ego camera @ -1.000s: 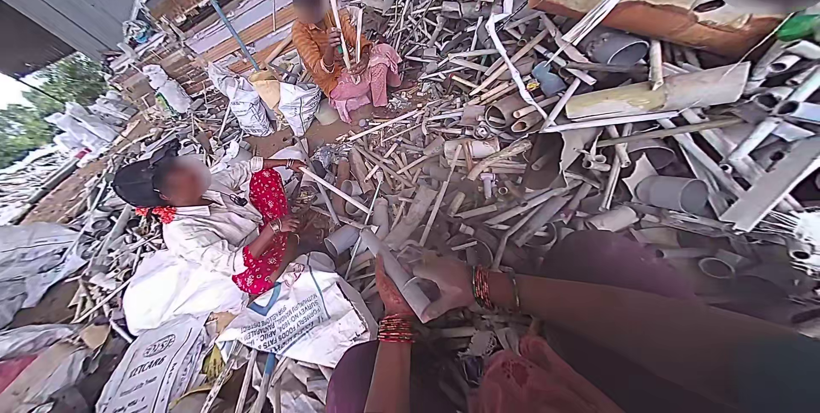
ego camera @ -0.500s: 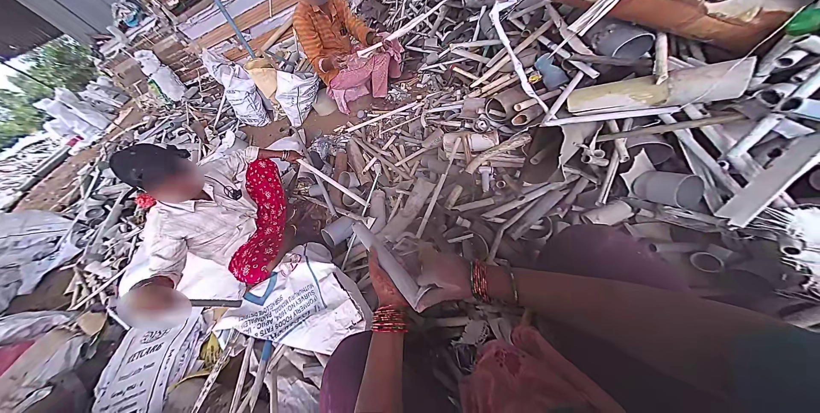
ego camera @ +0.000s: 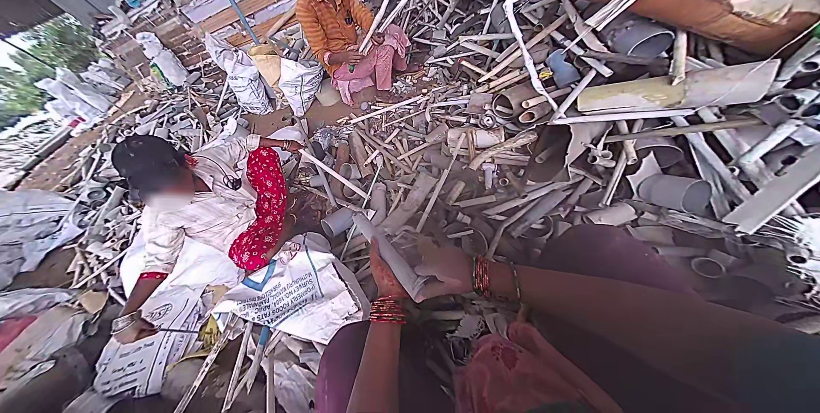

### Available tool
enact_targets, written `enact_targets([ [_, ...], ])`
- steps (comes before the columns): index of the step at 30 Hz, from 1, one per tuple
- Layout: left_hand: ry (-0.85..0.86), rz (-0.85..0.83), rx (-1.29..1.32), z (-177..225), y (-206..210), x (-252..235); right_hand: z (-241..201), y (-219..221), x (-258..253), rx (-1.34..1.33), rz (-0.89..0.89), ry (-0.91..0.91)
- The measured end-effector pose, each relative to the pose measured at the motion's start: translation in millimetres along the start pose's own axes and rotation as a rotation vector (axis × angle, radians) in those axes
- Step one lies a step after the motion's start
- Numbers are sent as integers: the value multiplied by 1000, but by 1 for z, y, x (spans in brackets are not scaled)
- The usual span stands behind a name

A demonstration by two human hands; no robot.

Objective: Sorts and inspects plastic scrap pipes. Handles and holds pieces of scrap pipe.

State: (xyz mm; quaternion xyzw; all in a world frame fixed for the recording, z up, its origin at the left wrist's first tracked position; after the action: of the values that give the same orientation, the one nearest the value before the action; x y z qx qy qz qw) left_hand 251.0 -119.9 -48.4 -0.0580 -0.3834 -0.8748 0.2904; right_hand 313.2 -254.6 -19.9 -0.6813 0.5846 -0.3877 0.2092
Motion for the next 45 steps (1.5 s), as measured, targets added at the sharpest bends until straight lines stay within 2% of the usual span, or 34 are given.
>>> enact_targets([
  [7,0,-26,-38,-7,5,4,5,0,0,-9,-20,15],
  [11,-2,-37,-25,-7,5,4,3,-2,1,-20,-57,91],
  [15,2,-20,-5,-4,10,8,2,-5,3,-26,30,160],
  [19,13,-9,-5,-3,11,9,4,-5,2,-11,96,143],
  [24,7,-20,-36,-3,11,11,2,-8,1,-50,2,129],
  [45,21,-28,-75,-5,9,10,5,-5,-1,-45,-2,82],
])
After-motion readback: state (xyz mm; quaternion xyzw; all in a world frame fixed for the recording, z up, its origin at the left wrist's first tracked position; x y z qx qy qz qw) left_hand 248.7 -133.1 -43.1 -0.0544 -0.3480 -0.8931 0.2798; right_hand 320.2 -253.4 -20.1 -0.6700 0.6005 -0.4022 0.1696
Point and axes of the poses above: each hand's wrist, its own x-axis away from the middle knuckle, its own y-axis out of the palm, z = x × y, the point moved 2 cm from there along -x, towards the middle knuckle, and after that the axes turned 11 degrees about -z, right-handed, at the moved point
